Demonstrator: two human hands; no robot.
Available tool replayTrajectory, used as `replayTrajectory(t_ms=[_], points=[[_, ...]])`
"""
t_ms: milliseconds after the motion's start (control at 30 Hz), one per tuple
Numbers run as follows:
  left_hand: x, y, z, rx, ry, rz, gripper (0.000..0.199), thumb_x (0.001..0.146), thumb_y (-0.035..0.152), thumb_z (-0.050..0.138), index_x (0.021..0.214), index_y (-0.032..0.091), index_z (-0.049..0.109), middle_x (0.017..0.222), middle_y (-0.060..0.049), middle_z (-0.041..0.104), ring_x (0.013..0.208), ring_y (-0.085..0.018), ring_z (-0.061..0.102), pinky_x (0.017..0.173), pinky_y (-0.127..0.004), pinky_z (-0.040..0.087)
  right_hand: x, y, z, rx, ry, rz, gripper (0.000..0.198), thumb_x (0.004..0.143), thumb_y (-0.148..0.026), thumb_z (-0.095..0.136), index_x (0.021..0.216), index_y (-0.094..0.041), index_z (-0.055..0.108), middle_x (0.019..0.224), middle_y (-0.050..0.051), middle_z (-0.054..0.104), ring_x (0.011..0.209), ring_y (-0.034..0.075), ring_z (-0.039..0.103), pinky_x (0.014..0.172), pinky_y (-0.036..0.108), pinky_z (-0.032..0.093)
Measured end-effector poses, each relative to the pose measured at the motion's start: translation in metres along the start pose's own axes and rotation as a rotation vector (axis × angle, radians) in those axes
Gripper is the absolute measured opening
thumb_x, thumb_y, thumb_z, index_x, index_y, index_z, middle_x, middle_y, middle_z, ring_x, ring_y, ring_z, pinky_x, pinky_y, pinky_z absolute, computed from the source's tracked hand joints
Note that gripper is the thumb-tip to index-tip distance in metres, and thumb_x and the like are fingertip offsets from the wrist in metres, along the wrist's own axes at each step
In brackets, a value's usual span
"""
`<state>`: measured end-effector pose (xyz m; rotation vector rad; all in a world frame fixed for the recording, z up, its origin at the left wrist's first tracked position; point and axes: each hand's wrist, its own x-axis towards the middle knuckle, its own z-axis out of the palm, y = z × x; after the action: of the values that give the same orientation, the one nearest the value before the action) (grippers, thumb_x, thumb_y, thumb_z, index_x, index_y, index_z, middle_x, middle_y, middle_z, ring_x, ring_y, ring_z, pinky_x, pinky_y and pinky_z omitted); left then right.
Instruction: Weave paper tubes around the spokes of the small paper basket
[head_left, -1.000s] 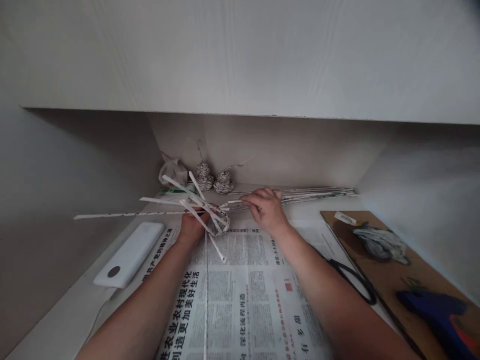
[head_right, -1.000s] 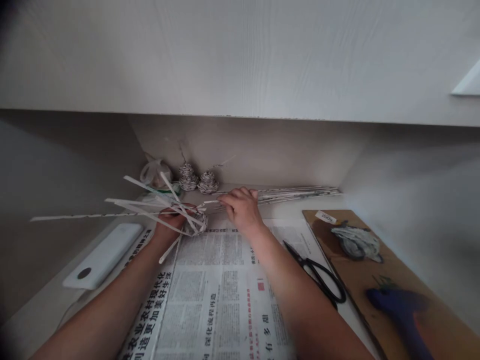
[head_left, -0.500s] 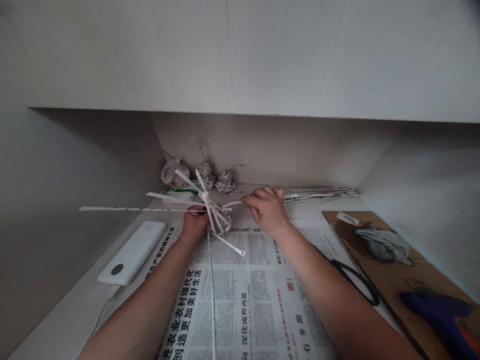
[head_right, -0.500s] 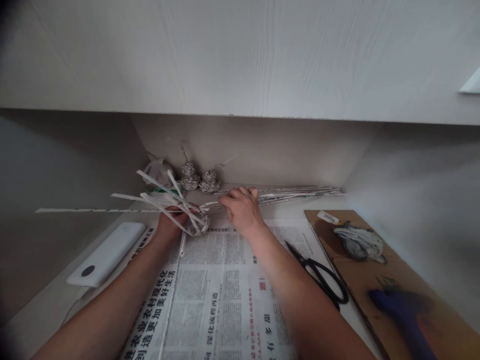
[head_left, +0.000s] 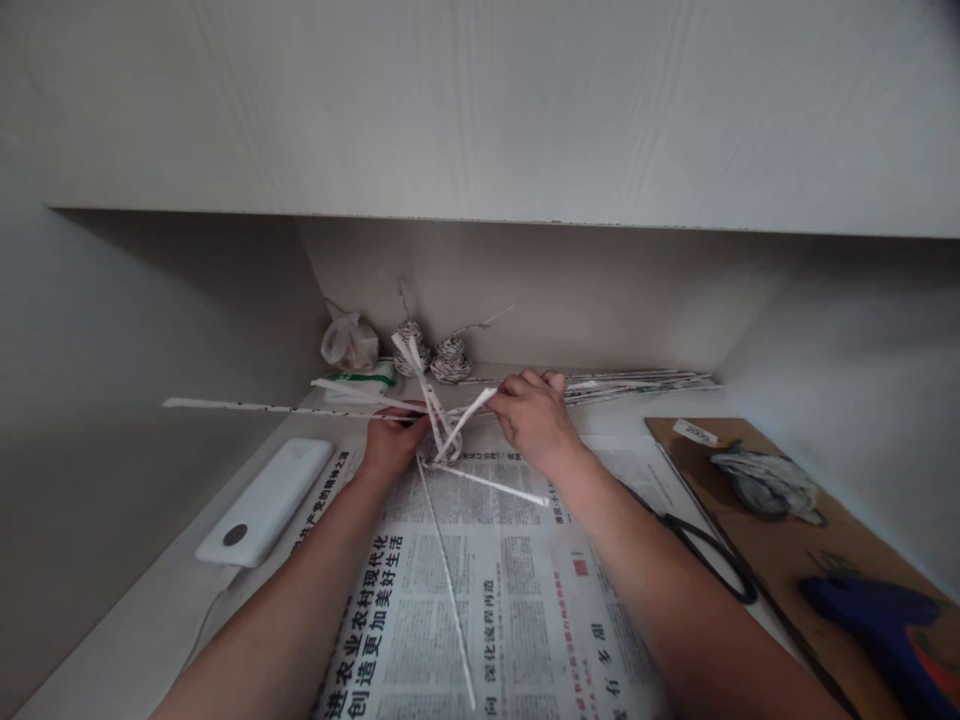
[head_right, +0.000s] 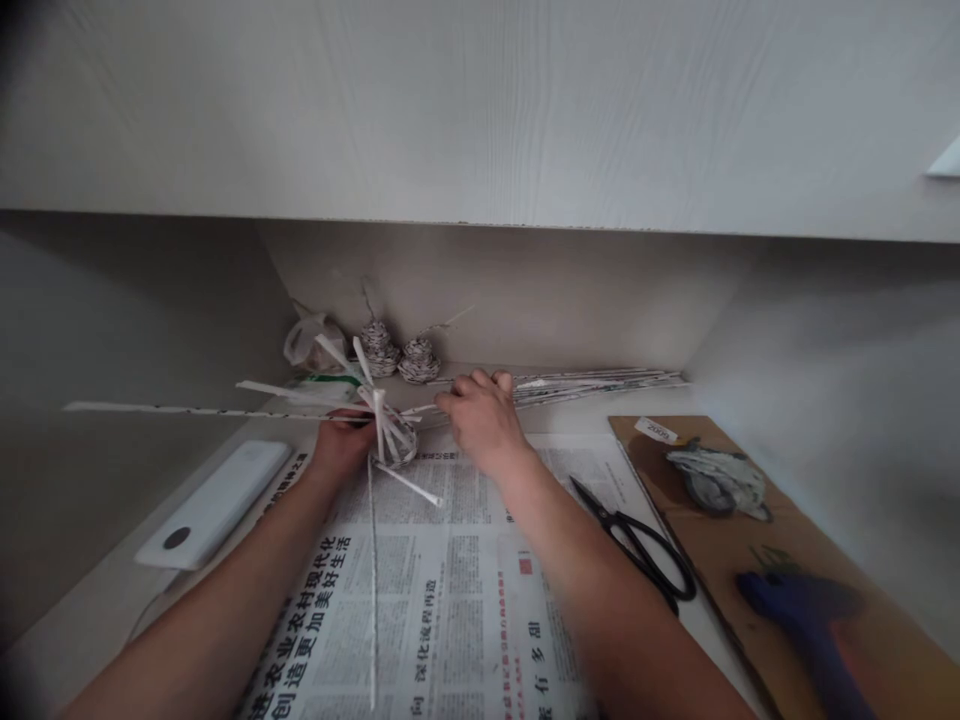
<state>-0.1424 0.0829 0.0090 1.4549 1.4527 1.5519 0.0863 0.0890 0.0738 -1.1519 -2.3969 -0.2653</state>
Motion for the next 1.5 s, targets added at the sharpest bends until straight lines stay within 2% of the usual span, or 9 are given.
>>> replayTrajectory(t_ms=[233, 367, 700, 900, 1267, 1500], points=[[-0.001, 0.009, -0.001, 0.013, -0.042, 0.032, 0.029, 0.064, 0.046, 0.080, 0.069, 0.017, 0.076, 0.076, -0.009, 0.078, 0.079, -0.027, 0.073, 0.080, -0.037, 0.058, 0.001, -0.001, -0.007, -0.008, -0.024, 0.027, 0.023, 0.093, -0.017, 0.055, 0.088, -0.025, 0.077, 0.090, 0.007, 0.069, 0.095, 0.024, 0.048, 0.083, 0.040, 0.020], [-0.001, 0.005, -0.001, 0.011, -0.036, 0.031, 0.029, 0.063, 0.046, 0.080, 0.070, 0.017, 0.077, 0.076, -0.008, 0.079, 0.080, -0.027, 0.073, 0.082, -0.039, 0.058, 0.001, 0.001, -0.008, 0.043, 0.012, 0.044, 0.024, 0.093, -0.019, 0.056, 0.089, -0.026, 0.078, 0.091, 0.008, 0.069, 0.096, 0.025, 0.048, 0.083, 0.041, 0.020], [-0.001, -0.003, -0.001, -0.002, -0.008, -0.015, 0.023, 0.064, 0.039, 0.080, 0.072, 0.018, 0.077, 0.073, -0.006, 0.078, 0.082, -0.029, 0.074, 0.078, -0.038, 0.060, 0.001, 0.001, -0.004, 0.070, -0.036, 0.047, 0.026, 0.094, -0.018, 0.053, 0.091, -0.025, 0.078, 0.087, 0.008, 0.068, 0.095, 0.025, 0.049, 0.081, 0.040, 0.020], [0.000, -0.003, 0.000, -0.014, -0.028, 0.056, 0.024, 0.065, 0.040, 0.080, 0.071, 0.017, 0.076, 0.074, -0.007, 0.077, 0.079, -0.026, 0.072, 0.080, -0.037, 0.058, 0.001, 0.000, -0.005, 0.072, -0.069, 0.063, 0.022, 0.090, -0.015, 0.056, 0.088, -0.025, 0.077, 0.085, 0.007, 0.069, 0.090, 0.023, 0.050, 0.079, 0.039, 0.020], [-0.005, 0.004, 0.005, 0.027, -0.034, 0.110, 0.028, 0.066, 0.045, 0.081, 0.074, 0.018, 0.077, 0.081, -0.010, 0.077, 0.079, -0.025, 0.071, 0.081, -0.037, 0.058, 0.001, -0.003, -0.004, 0.039, -0.120, 0.127, 0.023, 0.095, -0.029, 0.058, 0.084, -0.022, 0.076, 0.086, 0.007, 0.072, 0.089, 0.024, 0.054, 0.079, 0.038, 0.020], [-0.005, 0.001, 0.008, -0.007, -0.014, 0.099, 0.023, 0.067, 0.041, 0.079, 0.071, 0.018, 0.076, 0.080, -0.009, 0.077, 0.076, -0.024, 0.071, 0.079, -0.036, 0.058, 0.002, -0.005, -0.002, 0.014, -0.105, 0.071, 0.023, 0.096, -0.029, 0.058, 0.084, -0.026, 0.077, 0.082, 0.004, 0.069, 0.088, 0.022, 0.053, 0.082, 0.039, 0.020]])
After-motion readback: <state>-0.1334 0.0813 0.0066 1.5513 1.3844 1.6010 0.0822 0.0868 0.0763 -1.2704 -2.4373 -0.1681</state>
